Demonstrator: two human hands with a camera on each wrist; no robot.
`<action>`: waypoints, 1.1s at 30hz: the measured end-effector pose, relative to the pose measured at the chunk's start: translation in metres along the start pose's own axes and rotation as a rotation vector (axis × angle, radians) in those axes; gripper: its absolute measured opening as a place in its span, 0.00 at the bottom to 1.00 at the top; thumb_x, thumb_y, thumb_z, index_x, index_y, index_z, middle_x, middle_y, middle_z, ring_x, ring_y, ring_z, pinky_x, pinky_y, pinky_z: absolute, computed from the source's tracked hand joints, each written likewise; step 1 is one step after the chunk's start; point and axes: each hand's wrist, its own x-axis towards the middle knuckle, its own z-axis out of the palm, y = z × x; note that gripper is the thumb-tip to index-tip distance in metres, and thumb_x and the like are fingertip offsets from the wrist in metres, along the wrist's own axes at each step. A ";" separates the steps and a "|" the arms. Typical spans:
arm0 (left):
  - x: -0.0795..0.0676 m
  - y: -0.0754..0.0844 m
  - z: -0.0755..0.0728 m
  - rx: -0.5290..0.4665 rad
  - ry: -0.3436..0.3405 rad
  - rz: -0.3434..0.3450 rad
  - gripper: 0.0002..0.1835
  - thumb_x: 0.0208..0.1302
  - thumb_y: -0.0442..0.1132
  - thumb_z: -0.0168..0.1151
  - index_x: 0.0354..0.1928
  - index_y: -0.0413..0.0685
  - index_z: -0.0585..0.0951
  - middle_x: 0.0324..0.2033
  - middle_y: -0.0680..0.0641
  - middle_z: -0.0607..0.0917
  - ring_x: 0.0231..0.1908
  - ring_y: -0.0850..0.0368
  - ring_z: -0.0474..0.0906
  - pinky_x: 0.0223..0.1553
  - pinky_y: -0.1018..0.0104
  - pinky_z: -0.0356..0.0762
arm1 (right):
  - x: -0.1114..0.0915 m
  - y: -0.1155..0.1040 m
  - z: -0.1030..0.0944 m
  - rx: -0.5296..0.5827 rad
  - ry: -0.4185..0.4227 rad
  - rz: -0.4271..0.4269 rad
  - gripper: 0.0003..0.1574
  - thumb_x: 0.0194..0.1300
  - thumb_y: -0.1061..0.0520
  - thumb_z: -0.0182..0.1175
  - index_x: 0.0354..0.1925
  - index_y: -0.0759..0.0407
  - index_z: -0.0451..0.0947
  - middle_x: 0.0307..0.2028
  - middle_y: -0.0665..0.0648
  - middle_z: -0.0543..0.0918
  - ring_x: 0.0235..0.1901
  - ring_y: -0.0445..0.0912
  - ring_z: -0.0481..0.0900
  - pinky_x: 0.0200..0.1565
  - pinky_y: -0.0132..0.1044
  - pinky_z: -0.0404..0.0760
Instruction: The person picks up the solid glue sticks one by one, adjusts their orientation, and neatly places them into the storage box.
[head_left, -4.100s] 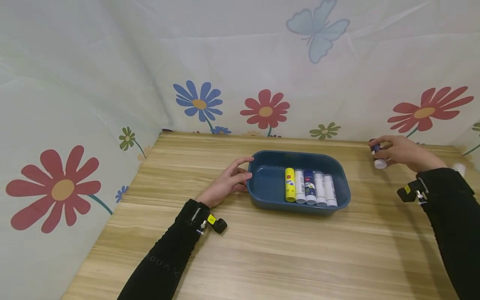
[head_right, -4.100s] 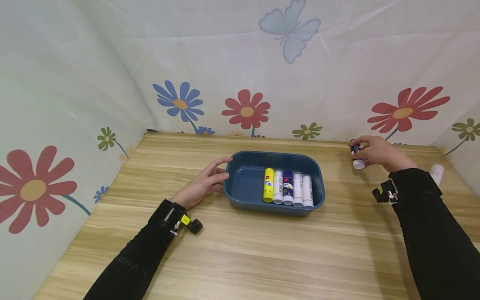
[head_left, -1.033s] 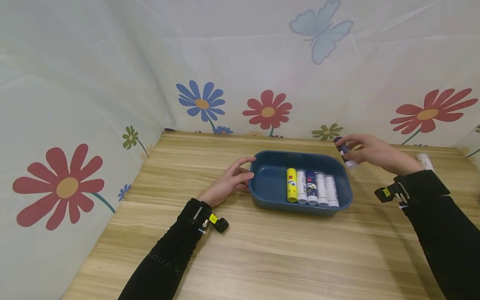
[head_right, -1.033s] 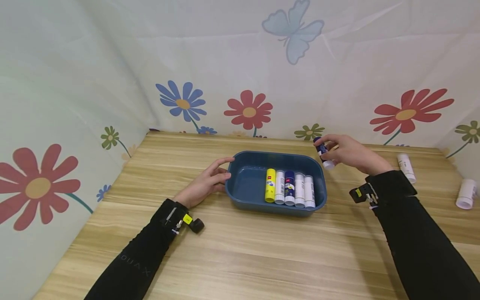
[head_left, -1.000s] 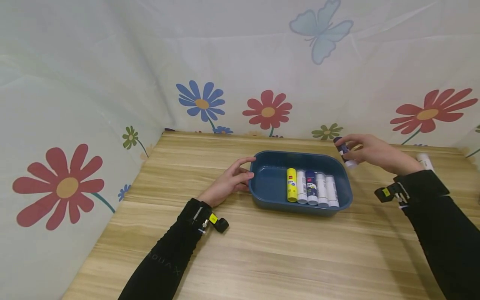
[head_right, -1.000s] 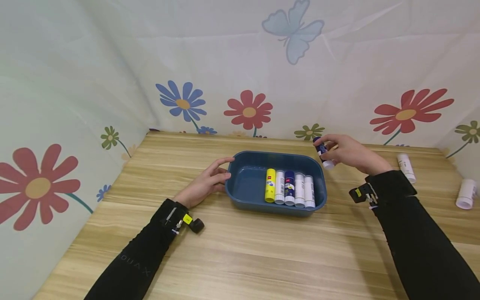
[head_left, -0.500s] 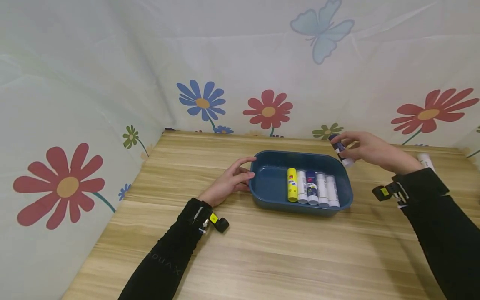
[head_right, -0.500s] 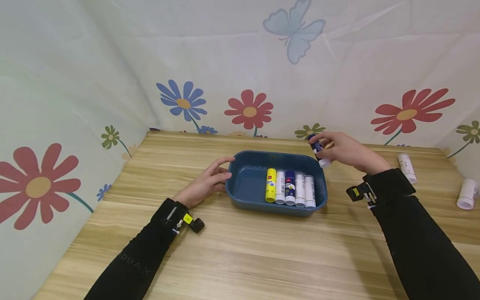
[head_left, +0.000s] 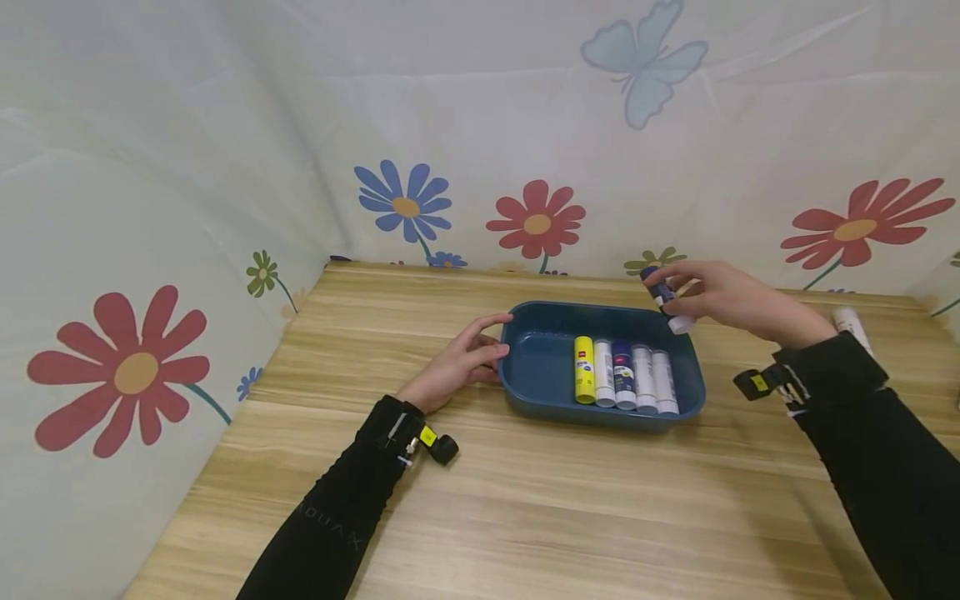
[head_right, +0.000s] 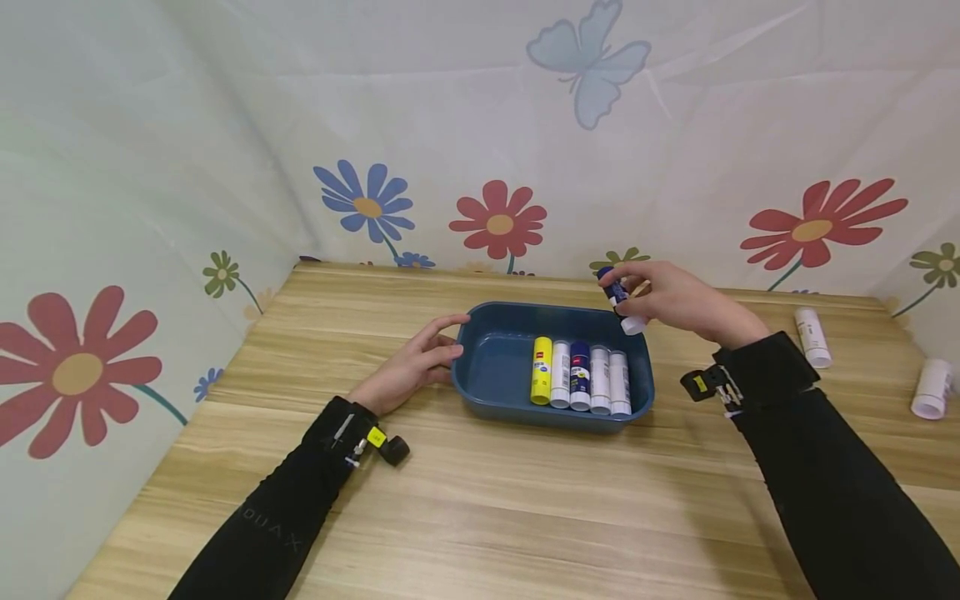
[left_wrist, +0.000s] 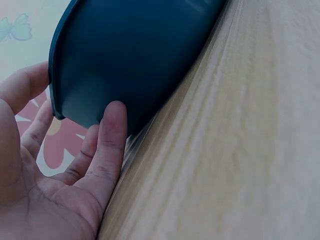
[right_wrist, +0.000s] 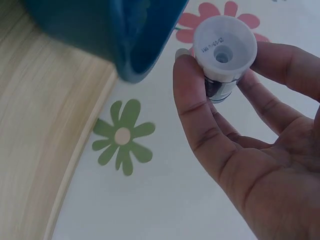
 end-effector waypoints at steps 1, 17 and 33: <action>0.000 0.000 0.000 -0.002 -0.001 0.001 0.26 0.70 0.46 0.57 0.67 0.70 0.65 0.53 0.36 0.70 0.43 0.43 0.78 0.50 0.54 0.79 | 0.000 -0.002 0.001 -0.004 -0.002 -0.004 0.27 0.68 0.59 0.57 0.63 0.61 0.66 0.56 0.69 0.69 0.52 0.63 0.71 0.46 0.53 0.79; -0.003 0.002 -0.002 -0.012 0.008 0.008 0.26 0.69 0.46 0.57 0.67 0.70 0.65 0.53 0.36 0.71 0.44 0.42 0.78 0.50 0.54 0.80 | 0.016 -0.042 0.018 -0.084 -0.039 -0.044 0.26 0.67 0.58 0.59 0.62 0.57 0.69 0.54 0.66 0.73 0.48 0.59 0.75 0.47 0.55 0.79; 0.001 0.000 0.000 -0.015 0.005 0.005 0.25 0.69 0.45 0.58 0.66 0.70 0.66 0.51 0.36 0.71 0.44 0.44 0.77 0.49 0.54 0.80 | 0.033 -0.062 0.048 -0.084 -0.169 -0.134 0.26 0.65 0.59 0.60 0.61 0.58 0.71 0.55 0.68 0.75 0.47 0.58 0.75 0.45 0.50 0.81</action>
